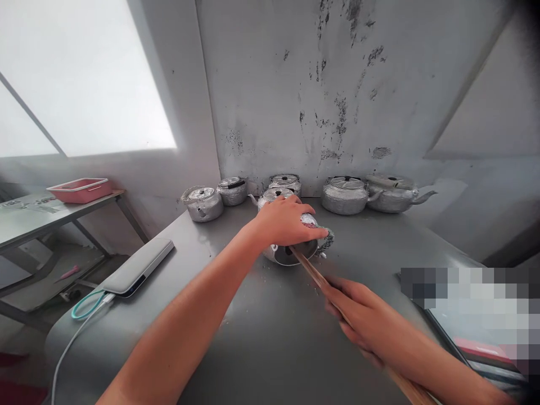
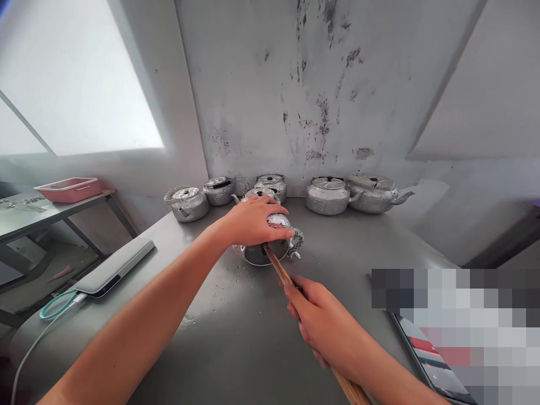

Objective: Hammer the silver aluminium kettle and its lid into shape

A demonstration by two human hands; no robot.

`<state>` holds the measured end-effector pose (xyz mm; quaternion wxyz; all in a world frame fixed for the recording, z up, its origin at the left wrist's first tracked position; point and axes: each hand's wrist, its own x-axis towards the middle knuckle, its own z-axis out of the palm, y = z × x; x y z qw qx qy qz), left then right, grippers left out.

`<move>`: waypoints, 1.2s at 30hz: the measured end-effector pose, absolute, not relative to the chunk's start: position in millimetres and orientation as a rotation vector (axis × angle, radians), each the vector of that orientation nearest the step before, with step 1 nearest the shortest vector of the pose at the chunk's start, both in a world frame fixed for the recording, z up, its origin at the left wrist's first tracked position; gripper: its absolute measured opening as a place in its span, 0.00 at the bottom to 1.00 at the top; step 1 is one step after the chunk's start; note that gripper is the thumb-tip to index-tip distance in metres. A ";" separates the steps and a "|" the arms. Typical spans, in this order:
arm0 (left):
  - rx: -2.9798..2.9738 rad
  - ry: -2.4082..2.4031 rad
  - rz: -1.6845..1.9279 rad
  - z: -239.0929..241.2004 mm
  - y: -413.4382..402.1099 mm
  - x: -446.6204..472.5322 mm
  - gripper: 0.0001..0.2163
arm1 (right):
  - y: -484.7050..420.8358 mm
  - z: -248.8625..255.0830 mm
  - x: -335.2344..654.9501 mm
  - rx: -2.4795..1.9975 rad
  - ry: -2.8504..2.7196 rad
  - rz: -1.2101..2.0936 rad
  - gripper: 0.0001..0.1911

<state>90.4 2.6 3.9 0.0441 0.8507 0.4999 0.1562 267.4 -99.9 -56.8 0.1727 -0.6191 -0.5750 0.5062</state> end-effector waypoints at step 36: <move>2.680 1.514 0.493 -0.9 -3.6 103.3 0.28 | -97.8 -60.4 269.6 -1.717 -1.559 1.453 0.17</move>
